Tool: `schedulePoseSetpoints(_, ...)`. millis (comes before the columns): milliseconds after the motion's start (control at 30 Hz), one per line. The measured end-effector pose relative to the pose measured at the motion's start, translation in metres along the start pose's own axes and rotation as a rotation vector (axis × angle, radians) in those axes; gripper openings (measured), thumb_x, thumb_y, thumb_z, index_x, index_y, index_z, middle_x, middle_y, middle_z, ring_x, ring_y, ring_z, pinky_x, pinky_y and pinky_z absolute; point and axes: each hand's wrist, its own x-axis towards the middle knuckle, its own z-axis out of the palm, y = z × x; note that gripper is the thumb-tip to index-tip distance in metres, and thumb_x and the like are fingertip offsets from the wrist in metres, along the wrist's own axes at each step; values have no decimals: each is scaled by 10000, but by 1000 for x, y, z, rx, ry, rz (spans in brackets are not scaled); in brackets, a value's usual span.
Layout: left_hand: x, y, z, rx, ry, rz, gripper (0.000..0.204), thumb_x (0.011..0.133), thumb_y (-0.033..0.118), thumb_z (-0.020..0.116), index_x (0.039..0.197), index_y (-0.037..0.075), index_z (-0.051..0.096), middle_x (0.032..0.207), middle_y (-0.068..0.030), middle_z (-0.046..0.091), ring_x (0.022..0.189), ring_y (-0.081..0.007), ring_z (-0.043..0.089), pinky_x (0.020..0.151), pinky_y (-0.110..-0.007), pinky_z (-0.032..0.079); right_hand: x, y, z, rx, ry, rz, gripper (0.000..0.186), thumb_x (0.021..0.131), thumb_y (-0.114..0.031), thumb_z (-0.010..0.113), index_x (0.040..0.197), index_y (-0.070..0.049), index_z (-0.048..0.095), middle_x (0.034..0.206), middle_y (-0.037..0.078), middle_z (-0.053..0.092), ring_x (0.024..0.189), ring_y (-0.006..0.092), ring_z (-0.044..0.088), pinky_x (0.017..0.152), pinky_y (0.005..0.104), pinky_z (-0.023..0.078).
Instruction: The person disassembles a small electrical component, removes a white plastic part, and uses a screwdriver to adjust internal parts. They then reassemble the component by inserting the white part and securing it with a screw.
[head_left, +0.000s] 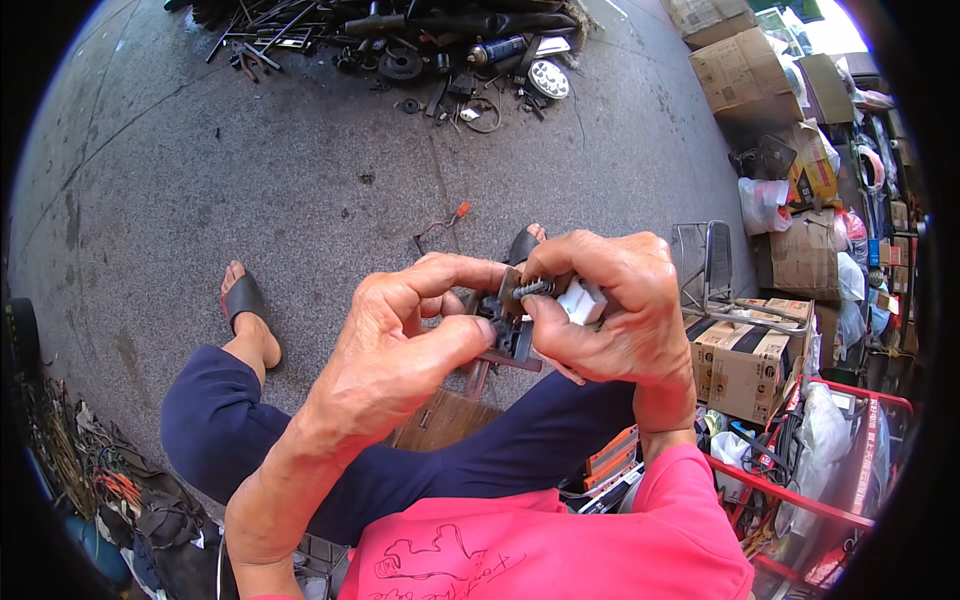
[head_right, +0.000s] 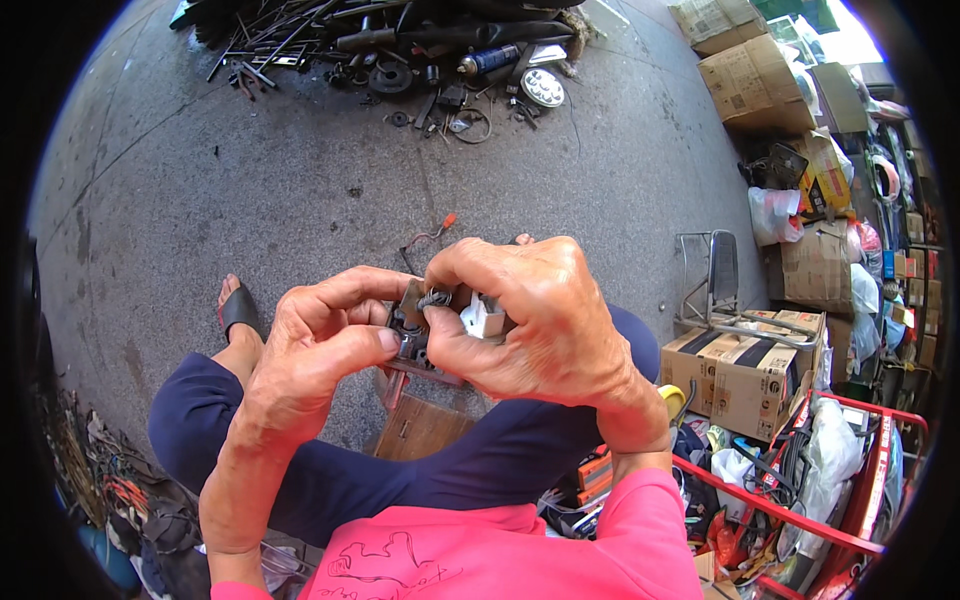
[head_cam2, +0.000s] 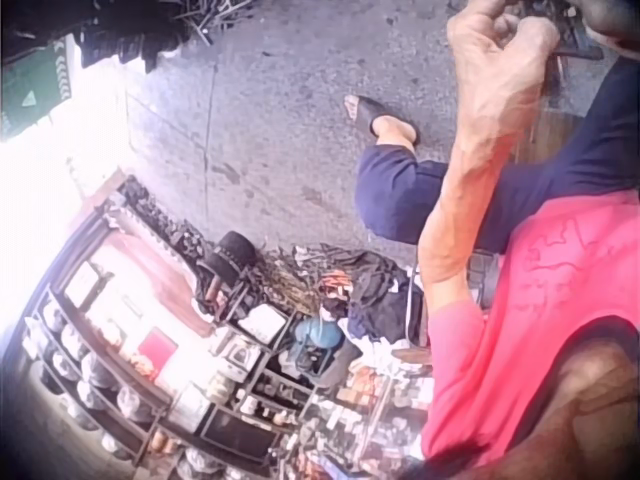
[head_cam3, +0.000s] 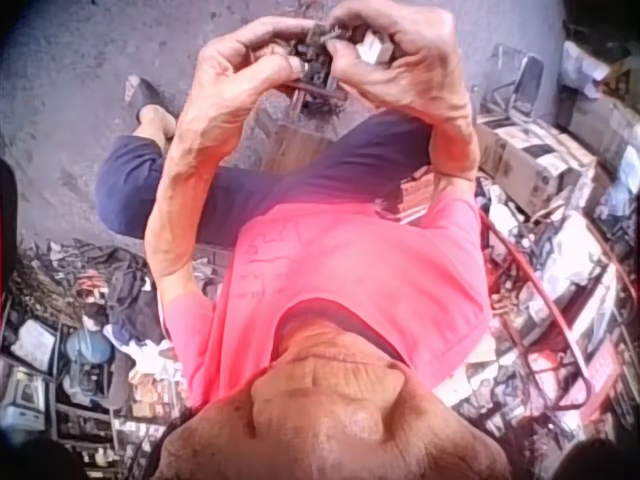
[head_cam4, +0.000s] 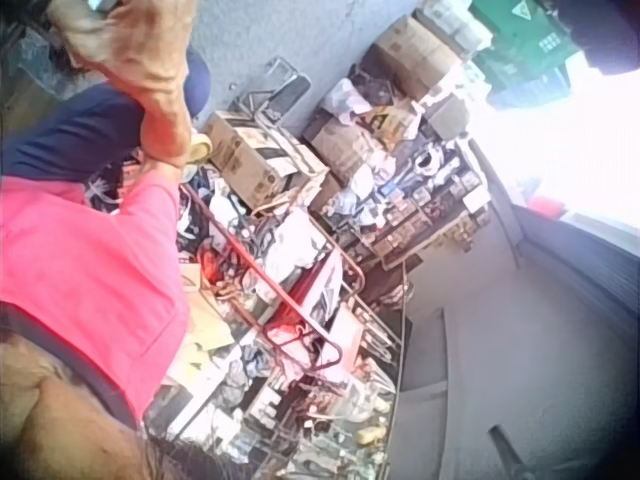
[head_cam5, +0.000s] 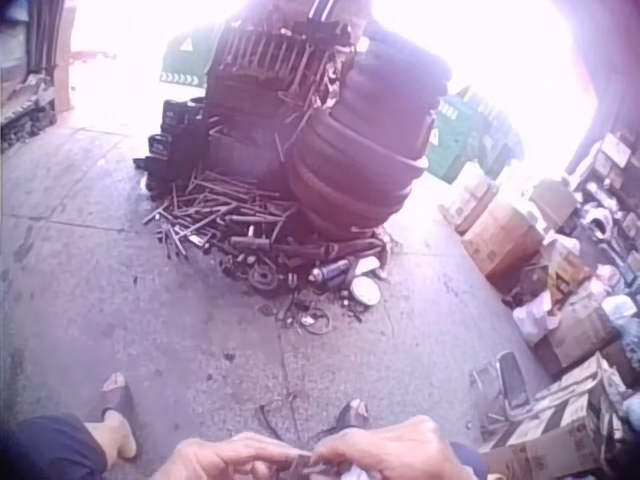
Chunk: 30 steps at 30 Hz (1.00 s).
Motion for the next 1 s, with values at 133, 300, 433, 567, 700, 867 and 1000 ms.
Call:
schedulePoseSetpoints(133,-1,4,-2,-31,-2,-4,384,845,-14,534,1217,2,630,935,-37,681,777,-61,605,703,-232,509,1,-2,-1,-5,38,18,150,629,-29,701,777,-34,671,641,66,658,554,134,668,538,233,492)
schedulePoseSetpoints(300,0,4,2,-87,47,34,351,882,0,519,1214,0,634,1023,-52,689,846,-78,629,729,-250,531,1,-3,-3,-23,42,24,154,625,-30,706,775,-37,671,648,61,662,548,128,663,531,233,487)
schedulePoseSetpoints(433,-1,3,-1,-101,21,18,303,923,23,534,1205,4,644,1023,-47,693,859,-74,633,727,-240,535,1,-3,-2,-27,34,20,154,624,-31,709,773,-36,669,647,61,661,548,127,661,530,233,485)
schedulePoseSetpoints(567,0,-4,-2,-103,42,80,265,951,54,572,1200,12,653,1033,-57,700,862,-75,640,722,-230,541,2,-4,-1,-35,3,12,161,637,-23,714,794,-26,682,647,68,661,554,136,668,535,239,492)
schedulePoseSetpoints(700,1,-5,-5,-158,43,73,255,946,76,620,1190,13,658,1016,-64,707,852,-83,649,714,-231,547,0,-1,3,0,23,22,193,701,-51,737,890,-34,704,670,87,665,537,187,654,503,277,492)
schedulePoseSetpoints(867,3,-5,-7,-174,85,72,257,931,124,668,1161,9,666,956,-52,708,820,-81,648,672,-231,538,-4,7,5,-16,32,-46,317,732,-124,794,1024,-27,715,768,129,701,551,224,661,506,303,510)
schedulePoseSetpoints(1000,3,-5,-8,-181,103,18,251,927,146,683,1135,6,671,945,-48,706,792,-77,642,658,-234,532,-5,4,4,-18,-24,-10,410,729,-179,813,1083,-13,693,830,152,714,597,246,682,558,341,537)
